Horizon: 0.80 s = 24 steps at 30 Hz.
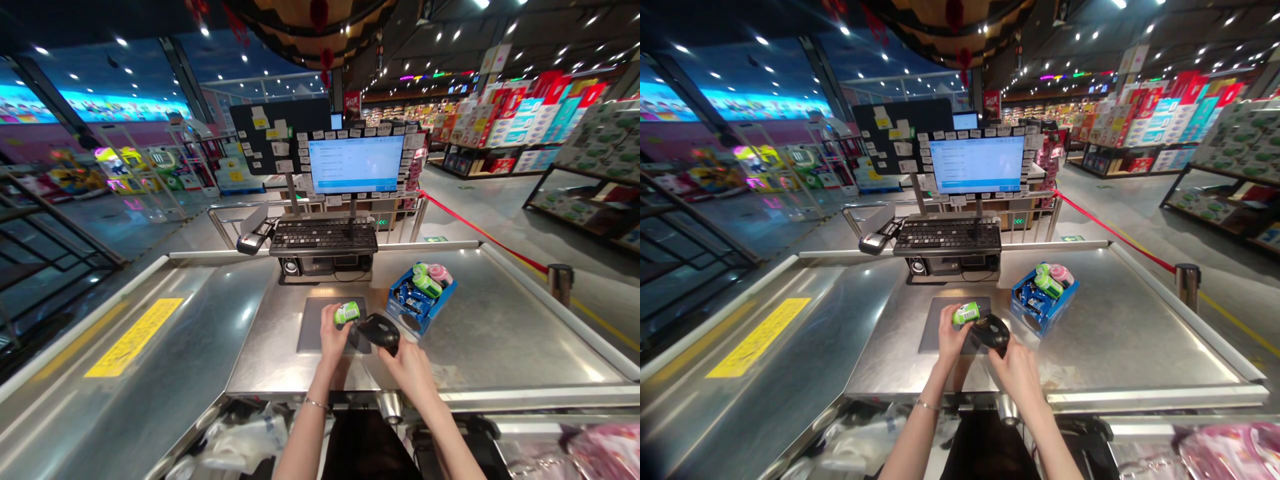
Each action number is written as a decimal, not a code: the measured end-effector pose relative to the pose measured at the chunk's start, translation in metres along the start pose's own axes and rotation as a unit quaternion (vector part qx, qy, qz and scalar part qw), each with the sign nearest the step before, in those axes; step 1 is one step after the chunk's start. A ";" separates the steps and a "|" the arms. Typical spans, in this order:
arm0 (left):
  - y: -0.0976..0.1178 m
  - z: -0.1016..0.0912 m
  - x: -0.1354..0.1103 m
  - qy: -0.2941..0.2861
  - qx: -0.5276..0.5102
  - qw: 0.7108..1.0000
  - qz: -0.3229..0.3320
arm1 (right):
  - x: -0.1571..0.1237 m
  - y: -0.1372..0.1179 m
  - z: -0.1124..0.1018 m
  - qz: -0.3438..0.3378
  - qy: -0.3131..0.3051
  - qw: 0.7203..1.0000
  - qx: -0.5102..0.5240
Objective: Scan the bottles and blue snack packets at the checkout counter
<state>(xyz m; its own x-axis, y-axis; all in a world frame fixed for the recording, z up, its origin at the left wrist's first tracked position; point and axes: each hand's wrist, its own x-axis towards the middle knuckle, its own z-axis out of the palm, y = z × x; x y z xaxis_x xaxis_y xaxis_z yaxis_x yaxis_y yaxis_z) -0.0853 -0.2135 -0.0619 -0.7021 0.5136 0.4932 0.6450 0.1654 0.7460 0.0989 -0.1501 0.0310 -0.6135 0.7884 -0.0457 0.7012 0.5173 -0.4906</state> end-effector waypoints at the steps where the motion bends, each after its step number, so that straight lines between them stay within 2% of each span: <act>1: 0.000 0.000 0.000 0.002 -0.002 1.000 0.001 | 0.000 0.000 0.000 0.003 0.002 1.000 0.002; 4: -0.005 0.001 -0.001 0.010 -0.001 1.000 0.000 | 0.002 0.000 0.000 0.007 0.001 1.000 0.015; 7: -0.017 -0.006 -0.001 0.031 0.035 0.998 -0.037 | 0.005 0.002 0.001 0.012 -0.006 1.000 0.027; 10: -0.036 -0.025 0.005 0.078 0.117 0.983 -0.115 | 0.009 0.004 0.006 0.017 -0.007 0.999 0.030; 13: -0.056 -0.054 0.018 0.111 0.246 0.947 -0.176 | 0.012 0.007 0.012 0.012 -0.003 1.000 0.027; 15: -0.069 -0.072 0.030 0.102 0.325 0.918 -0.203 | 0.013 0.009 0.016 0.009 0.004 1.000 0.025; 18: -0.085 -0.092 0.046 0.061 0.378 0.891 -0.246 | 0.014 0.010 0.020 0.003 0.013 0.999 0.034; 21: -0.095 -0.100 0.055 0.018 0.394 0.878 -0.273 | 0.016 0.012 0.022 0.004 0.015 0.999 0.042; 24: -0.095 -0.099 0.056 0.002 0.412 0.869 -0.273 | 0.018 0.013 0.022 0.014 0.010 0.999 0.040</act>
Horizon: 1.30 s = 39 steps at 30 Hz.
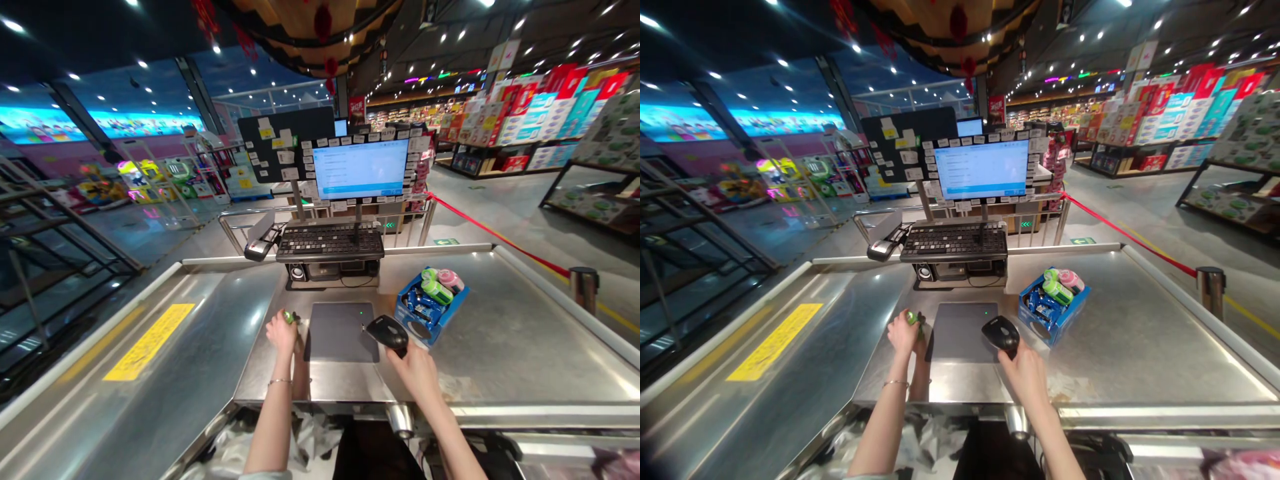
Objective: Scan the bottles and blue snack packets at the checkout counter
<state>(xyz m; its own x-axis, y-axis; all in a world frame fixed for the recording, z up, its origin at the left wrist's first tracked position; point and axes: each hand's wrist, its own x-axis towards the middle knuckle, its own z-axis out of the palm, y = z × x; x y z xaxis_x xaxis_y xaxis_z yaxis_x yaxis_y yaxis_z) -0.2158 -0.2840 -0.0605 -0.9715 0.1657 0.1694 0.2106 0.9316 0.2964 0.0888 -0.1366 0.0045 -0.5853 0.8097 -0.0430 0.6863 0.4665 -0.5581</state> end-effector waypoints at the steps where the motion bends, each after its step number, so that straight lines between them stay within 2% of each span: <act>1: 0.003 0.000 -0.003 0.012 0.003 1.000 0.006 | 0.001 0.000 0.000 0.004 -0.001 1.000 0.001; 4: 0.021 -0.002 -0.017 0.085 -0.031 0.994 0.063 | 0.003 0.001 -0.001 0.014 0.006 1.000 0.011; 7: 0.056 -0.005 -0.041 0.115 -0.133 0.966 0.189 | 0.004 0.002 -0.005 0.021 0.020 0.999 0.029; 10: 0.104 -0.005 -0.073 0.073 -0.251 0.910 0.322 | 0.003 0.010 -0.012 0.040 0.050 0.997 0.052; 12: 0.141 -0.003 -0.095 0.025 -0.303 0.872 0.383 | 0.004 0.019 -0.020 0.064 0.073 0.993 0.068; 15: 0.197 0.003 -0.121 -0.043 -0.345 0.829 0.437 | 0.005 0.039 -0.032 0.092 0.133 0.983 0.085; 17: 0.233 0.006 -0.131 -0.075 -0.349 0.812 0.462 | 0.006 0.053 -0.041 0.103 0.182 0.974 0.088; 20: 0.280 0.012 -0.136 -0.096 -0.314 0.818 0.472 | 0.005 0.071 -0.053 0.120 0.232 0.961 0.088; 23: 0.309 0.017 -0.138 -0.107 -0.258 0.842 0.461 | 0.003 0.083 -0.061 0.134 0.251 0.954 0.091; 26: 0.322 0.024 -0.142 -0.111 -0.245 0.851 0.450 | 0.000 0.088 -0.067 0.139 0.259 0.951 0.094; 29: 0.326 0.028 -0.145 -0.104 -0.275 0.855 0.427 | -0.001 0.089 -0.071 0.141 0.264 0.950 0.087; 32: 0.323 0.027 -0.145 -0.131 -0.308 0.844 0.420 | -0.002 0.087 -0.074 0.138 0.254 0.954 0.083; 35: 0.309 0.022 -0.143 -0.142 -0.355 0.823 0.420 | -0.003 0.084 -0.075 0.135 0.238 0.958 0.080; 39: 0.269 0.014 -0.141 -0.115 -0.417 0.810 0.396 | -0.007 0.073 -0.069 0.125 0.196 0.969 0.081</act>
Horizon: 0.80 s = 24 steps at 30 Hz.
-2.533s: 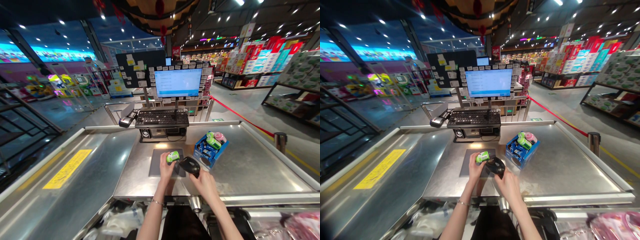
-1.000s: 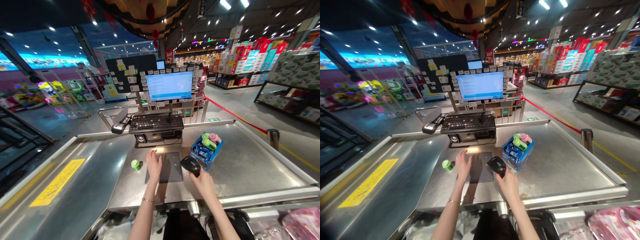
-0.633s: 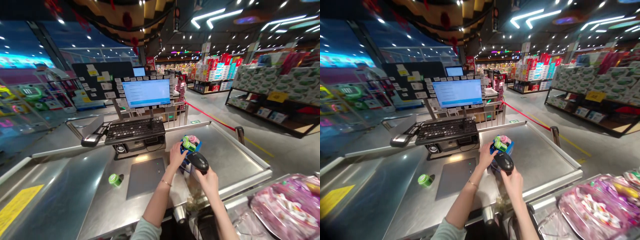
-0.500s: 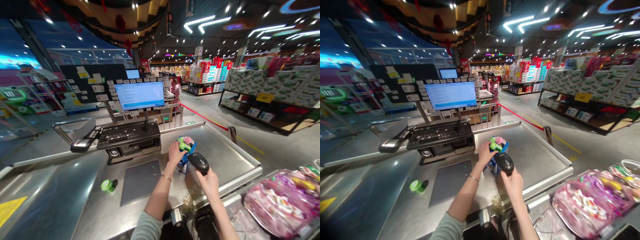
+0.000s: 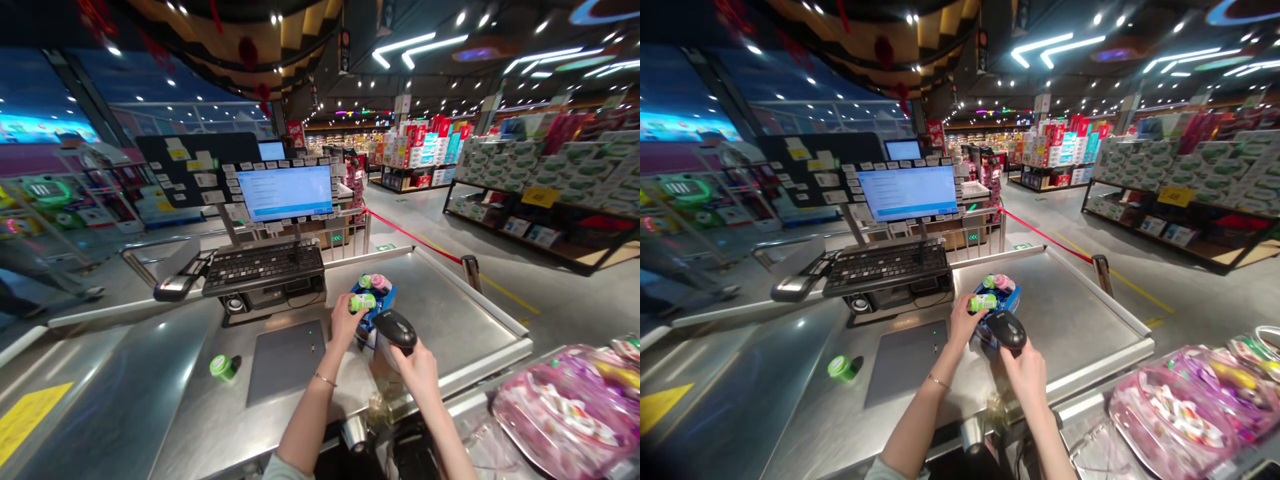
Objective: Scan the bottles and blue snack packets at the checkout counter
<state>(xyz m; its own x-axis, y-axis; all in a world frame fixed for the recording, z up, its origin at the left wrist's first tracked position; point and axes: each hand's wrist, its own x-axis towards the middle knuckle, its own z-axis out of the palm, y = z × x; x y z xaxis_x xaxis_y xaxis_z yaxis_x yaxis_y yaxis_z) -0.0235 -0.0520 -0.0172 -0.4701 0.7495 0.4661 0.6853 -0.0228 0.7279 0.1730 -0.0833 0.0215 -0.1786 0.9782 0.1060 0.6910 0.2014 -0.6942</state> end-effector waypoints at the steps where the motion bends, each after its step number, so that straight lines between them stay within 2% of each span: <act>1: -0.003 -0.009 -0.009 0.016 -0.009 1.000 -0.006 | -0.003 -0.003 0.002 -0.004 -0.013 1.000 -0.002; 6: -0.016 -0.051 -0.046 0.089 -0.045 0.994 -0.043 | -0.019 -0.022 0.011 -0.042 -0.083 0.996 -0.004; 9: -0.018 -0.071 -0.058 0.119 -0.061 0.989 -0.056 | -0.027 -0.031 0.018 -0.061 -0.116 0.991 -0.010; 12: -0.018 -0.084 -0.065 0.138 -0.060 0.986 -0.069 | -0.034 -0.038 0.025 -0.073 -0.119 0.990 -0.023; 17: -0.023 -0.091 -0.072 0.147 -0.065 0.984 -0.072 | -0.039 -0.045 0.029 -0.086 -0.123 0.989 -0.014; 24: -0.028 -0.087 -0.074 0.138 -0.068 0.984 -0.085 | -0.037 -0.043 0.028 -0.078 -0.116 0.990 -0.018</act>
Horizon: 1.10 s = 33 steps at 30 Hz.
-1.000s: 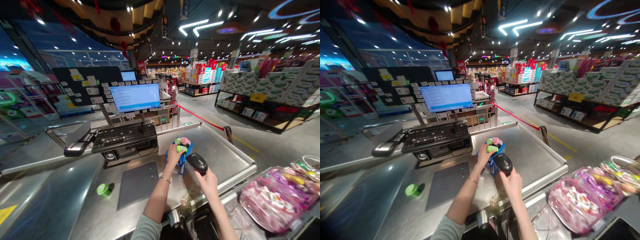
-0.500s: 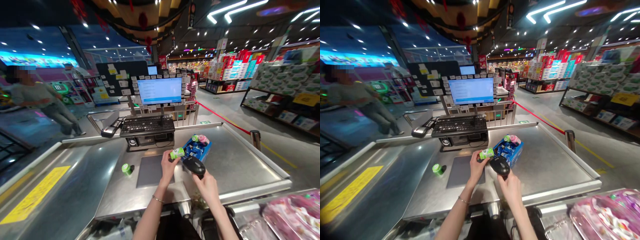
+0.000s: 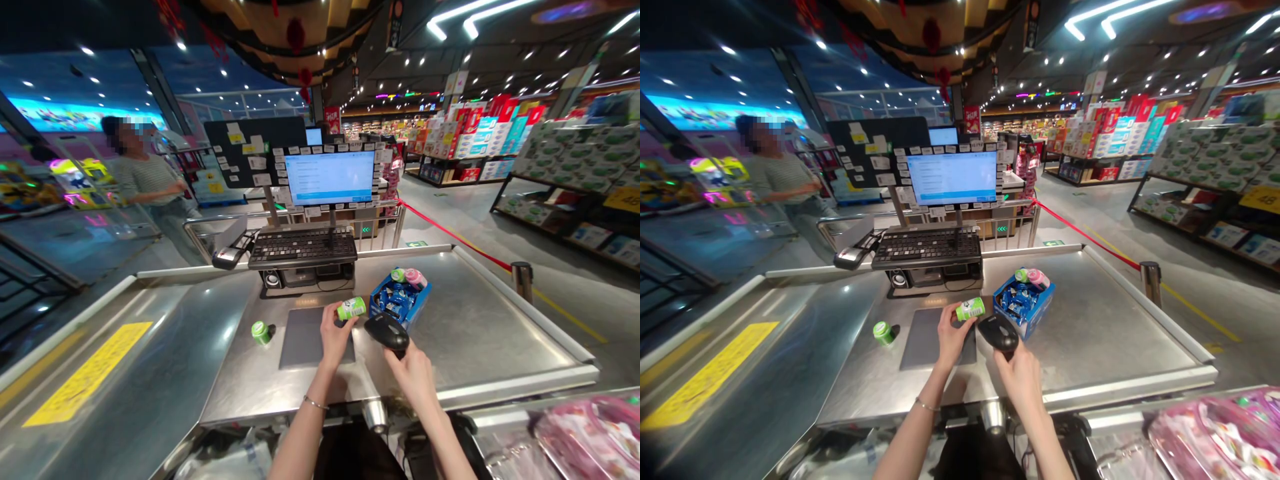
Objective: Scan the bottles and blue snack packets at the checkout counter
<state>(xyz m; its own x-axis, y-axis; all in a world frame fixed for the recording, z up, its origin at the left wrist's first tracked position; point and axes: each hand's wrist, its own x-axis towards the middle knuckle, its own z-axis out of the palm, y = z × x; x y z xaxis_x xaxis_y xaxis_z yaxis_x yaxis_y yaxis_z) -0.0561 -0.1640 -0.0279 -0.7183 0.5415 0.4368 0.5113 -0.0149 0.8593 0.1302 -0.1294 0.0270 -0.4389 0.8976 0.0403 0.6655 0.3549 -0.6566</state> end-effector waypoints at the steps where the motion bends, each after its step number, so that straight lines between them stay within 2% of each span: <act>1: 0.000 0.000 0.000 -0.001 0.001 1.000 0.000 | 0.000 0.001 0.000 -0.001 0.001 1.000 0.000; 5: -0.005 -0.005 -0.004 0.011 0.053 0.999 0.005 | 0.001 0.003 0.002 0.002 -0.010 1.000 -0.007; 8: -0.020 -0.022 -0.010 0.042 0.126 0.991 0.008 | 0.002 0.002 0.006 0.004 -0.022 1.000 -0.012; 13: -0.058 -0.077 -0.027 0.126 0.275 0.952 -0.053 | 0.001 -0.001 0.021 -0.010 -0.037 0.999 -0.025; 18: -0.084 -0.137 -0.041 0.140 0.402 0.897 -0.119 | -0.001 -0.006 0.038 -0.033 -0.061 0.997 -0.021; 21: -0.090 -0.161 -0.041 0.143 0.436 0.879 -0.127 | -0.002 -0.008 0.044 -0.042 -0.071 0.996 -0.014; 23: -0.090 -0.169 -0.038 0.145 0.447 0.873 -0.130 | -0.002 -0.010 0.045 -0.040 -0.077 0.996 -0.011; 26: -0.085 -0.167 -0.033 0.159 0.471 0.857 -0.134 | -0.002 -0.013 0.044 -0.032 -0.082 0.996 -0.006; 28: -0.077 -0.156 -0.031 0.164 0.475 0.858 -0.109 | -0.001 -0.014 0.042 -0.032 -0.081 0.996 -0.003; 30: -0.067 -0.135 -0.028 0.148 0.447 0.880 -0.059 | 0.000 -0.013 0.039 -0.033 -0.076 0.997 0.001; 33: -0.048 -0.089 -0.022 0.088 0.364 0.927 0.032 | 0.003 -0.009 0.031 -0.017 -0.059 0.998 0.012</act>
<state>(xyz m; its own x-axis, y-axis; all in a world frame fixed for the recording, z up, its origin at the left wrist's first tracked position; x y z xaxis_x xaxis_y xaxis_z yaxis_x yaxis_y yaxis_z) -0.1071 -0.2497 -0.0555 -0.7085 0.4121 0.5729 0.6923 0.5636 0.4507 0.1045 -0.1382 0.0097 -0.5302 0.8475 -0.0244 0.6349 0.3777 -0.6740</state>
